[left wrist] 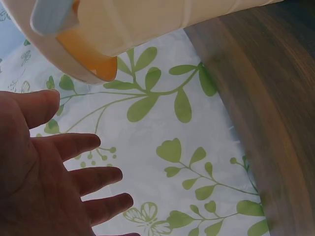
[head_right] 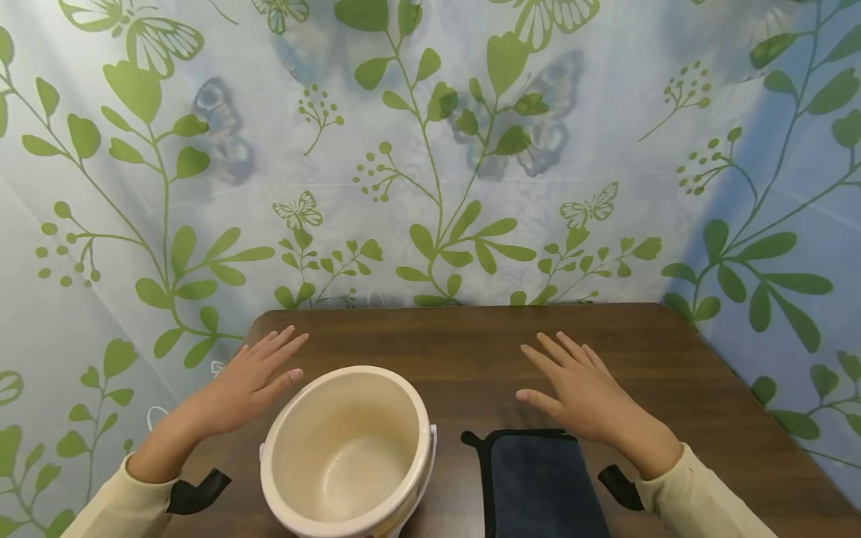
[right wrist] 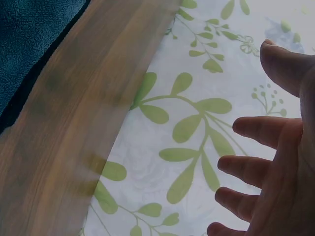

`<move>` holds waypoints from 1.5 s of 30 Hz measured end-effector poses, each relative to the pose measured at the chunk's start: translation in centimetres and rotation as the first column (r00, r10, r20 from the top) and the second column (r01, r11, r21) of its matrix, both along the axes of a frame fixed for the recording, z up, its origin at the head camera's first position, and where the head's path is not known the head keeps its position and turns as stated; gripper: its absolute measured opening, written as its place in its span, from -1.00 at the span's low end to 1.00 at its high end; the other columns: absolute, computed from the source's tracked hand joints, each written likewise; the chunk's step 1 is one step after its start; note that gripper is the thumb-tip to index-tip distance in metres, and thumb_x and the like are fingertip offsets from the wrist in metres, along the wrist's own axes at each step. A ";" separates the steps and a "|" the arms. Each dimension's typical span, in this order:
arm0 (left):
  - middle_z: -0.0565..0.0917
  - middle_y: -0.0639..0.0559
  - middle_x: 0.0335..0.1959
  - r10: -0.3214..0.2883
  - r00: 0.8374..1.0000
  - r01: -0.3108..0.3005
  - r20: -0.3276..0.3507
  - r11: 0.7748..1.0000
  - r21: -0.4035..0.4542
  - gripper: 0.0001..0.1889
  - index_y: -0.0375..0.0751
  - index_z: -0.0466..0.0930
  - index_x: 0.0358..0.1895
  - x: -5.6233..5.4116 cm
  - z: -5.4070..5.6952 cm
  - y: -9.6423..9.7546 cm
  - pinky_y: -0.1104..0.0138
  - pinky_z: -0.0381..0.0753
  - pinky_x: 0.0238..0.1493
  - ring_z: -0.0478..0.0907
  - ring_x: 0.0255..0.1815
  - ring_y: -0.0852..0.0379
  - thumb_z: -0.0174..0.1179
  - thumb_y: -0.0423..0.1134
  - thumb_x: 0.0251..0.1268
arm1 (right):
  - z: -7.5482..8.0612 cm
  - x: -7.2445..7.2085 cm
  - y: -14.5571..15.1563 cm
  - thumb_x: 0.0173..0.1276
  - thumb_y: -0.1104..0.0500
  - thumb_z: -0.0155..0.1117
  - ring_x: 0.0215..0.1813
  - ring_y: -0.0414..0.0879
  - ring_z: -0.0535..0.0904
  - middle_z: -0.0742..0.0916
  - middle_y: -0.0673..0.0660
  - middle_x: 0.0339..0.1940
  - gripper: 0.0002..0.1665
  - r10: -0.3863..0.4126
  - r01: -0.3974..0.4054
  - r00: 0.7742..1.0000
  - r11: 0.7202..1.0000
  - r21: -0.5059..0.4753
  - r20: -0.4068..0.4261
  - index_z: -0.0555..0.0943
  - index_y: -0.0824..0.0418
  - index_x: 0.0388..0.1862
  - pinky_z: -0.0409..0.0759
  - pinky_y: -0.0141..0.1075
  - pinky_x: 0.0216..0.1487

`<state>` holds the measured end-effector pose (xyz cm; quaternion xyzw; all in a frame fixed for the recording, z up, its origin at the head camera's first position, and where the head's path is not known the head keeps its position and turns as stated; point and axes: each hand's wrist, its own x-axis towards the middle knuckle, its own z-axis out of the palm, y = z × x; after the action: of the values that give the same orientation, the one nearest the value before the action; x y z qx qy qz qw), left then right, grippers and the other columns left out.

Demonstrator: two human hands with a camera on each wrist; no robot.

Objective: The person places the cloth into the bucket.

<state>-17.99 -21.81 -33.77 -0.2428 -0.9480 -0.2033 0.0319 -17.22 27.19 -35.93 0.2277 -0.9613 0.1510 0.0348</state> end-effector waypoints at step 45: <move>0.20 -0.37 0.54 -0.057 0.998 0.057 0.001 0.995 0.088 -0.43 -0.25 0.27 0.54 0.7 -0.7 0.3 -0.47 -0.04 0.31 0.05 0.52 -0.48 -0.01 -0.04 0.64 | -2.3 2.0 1.4 0.43 -0.26 0.28 0.53 0.49 0.04 0.27 0.41 0.56 -0.11 -0.025 0.028 0.999 0.997 -0.072 0.044 0.34 0.18 0.56 -0.01 0.51 0.28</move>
<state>-17.31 -21.51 -34.48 -0.2678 -0.9309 -0.2459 0.0353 -15.22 28.59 -38.20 0.2101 -0.9587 0.1903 0.0245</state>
